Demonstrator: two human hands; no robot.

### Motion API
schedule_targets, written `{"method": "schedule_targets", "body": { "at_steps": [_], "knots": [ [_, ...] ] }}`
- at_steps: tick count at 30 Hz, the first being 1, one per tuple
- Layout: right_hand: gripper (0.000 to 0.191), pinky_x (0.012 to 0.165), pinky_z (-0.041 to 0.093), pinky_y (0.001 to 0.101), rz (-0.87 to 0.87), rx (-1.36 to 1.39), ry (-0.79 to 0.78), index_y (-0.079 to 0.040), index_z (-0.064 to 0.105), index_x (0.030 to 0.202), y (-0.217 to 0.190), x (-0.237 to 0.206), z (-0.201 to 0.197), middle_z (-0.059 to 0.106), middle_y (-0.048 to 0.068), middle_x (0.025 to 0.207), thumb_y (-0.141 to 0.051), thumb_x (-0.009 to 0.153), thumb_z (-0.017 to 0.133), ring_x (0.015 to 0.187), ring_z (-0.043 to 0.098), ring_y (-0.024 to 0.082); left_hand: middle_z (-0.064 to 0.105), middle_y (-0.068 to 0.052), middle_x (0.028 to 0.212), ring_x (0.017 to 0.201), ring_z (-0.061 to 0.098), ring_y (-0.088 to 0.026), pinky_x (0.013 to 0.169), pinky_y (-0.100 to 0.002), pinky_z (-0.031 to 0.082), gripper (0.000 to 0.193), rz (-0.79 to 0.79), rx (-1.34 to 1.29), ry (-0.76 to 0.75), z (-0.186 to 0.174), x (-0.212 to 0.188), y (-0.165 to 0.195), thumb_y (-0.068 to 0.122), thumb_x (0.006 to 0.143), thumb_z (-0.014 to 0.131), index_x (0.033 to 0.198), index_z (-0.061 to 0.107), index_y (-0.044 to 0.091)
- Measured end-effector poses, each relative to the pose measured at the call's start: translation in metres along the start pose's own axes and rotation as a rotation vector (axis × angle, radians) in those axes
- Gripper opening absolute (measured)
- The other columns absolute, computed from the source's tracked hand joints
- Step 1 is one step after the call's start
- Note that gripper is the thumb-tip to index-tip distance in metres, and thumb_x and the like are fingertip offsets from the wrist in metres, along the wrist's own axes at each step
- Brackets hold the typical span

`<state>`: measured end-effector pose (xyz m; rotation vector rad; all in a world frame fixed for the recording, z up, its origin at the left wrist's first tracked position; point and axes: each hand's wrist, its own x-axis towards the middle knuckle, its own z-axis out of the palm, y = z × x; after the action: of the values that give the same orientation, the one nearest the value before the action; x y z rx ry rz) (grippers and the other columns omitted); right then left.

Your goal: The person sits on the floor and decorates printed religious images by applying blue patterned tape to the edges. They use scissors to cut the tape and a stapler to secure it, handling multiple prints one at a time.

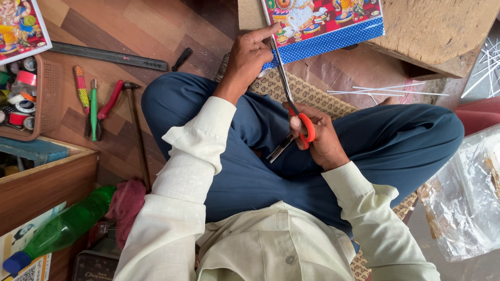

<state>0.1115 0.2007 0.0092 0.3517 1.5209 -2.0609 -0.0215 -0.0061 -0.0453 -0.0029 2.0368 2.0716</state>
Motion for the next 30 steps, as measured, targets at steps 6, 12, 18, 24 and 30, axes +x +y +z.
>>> {"method": "schedule_targets", "body": {
  "at_steps": [6, 12, 18, 24, 30],
  "knots": [
    [0.060, 0.042, 0.035, 0.0196, -0.005, -0.007, 0.016, 0.005, 0.065, 0.134, 0.003, 0.002, -0.004, 0.055, -0.001, 0.071, -0.027, 0.085, 0.081, 0.050, 0.045, 0.005, 0.067, 0.000, 0.076, 0.066, 0.058, -0.004, 0.062, -0.022, 0.050, 0.063, 0.010, 0.016, 0.001, -0.001, 0.001, -0.002, -0.003, 0.082, 0.061, 0.143, 0.064, 0.012],
    [0.061, 0.046, 0.042, 0.0216, 0.021, -0.038, 0.001, 0.004, 0.065, 0.134, -0.006, 0.000, 0.002, 0.057, 0.001, 0.069, -0.033, 0.087, 0.077, 0.051, 0.051, 0.008, 0.069, 0.000, 0.079, 0.070, 0.061, -0.004, 0.068, -0.022, 0.052, 0.062, 0.018, 0.000, -0.011, -0.001, 0.001, -0.003, -0.002, 0.084, 0.062, 0.144, 0.063, 0.012],
    [0.061, 0.048, 0.045, 0.0231, 0.039, -0.089, 0.025, 0.003, 0.065, 0.134, -0.013, -0.005, 0.009, 0.056, 0.001, 0.071, -0.033, 0.086, 0.076, 0.055, 0.054, 0.010, 0.066, 0.000, 0.080, 0.072, 0.060, -0.004, 0.069, -0.022, 0.052, 0.062, 0.031, 0.003, -0.020, -0.002, 0.003, -0.007, -0.002, 0.084, 0.064, 0.145, 0.063, 0.011],
    [0.060, 0.045, 0.040, 0.0214, 0.021, -0.060, 0.034, 0.005, 0.066, 0.132, -0.009, -0.004, 0.004, 0.056, 0.001, 0.069, -0.032, 0.086, 0.078, 0.051, 0.049, 0.008, 0.071, 0.000, 0.084, 0.074, 0.061, -0.004, 0.069, -0.023, 0.051, 0.061, 0.029, -0.084, -0.037, -0.001, 0.005, -0.011, -0.003, 0.084, 0.062, 0.144, 0.062, 0.008],
    [0.058, 0.044, 0.037, 0.0197, -0.010, 0.002, 0.002, 0.004, 0.065, 0.134, 0.000, -0.002, -0.002, 0.056, 0.000, 0.070, -0.027, 0.087, 0.079, 0.050, 0.046, 0.006, 0.066, 0.000, 0.080, 0.070, 0.057, -0.004, 0.066, -0.021, 0.049, 0.063, 0.044, -0.014, -0.004, -0.001, 0.004, -0.012, -0.004, 0.082, 0.063, 0.144, 0.063, 0.007]
  ]
}}
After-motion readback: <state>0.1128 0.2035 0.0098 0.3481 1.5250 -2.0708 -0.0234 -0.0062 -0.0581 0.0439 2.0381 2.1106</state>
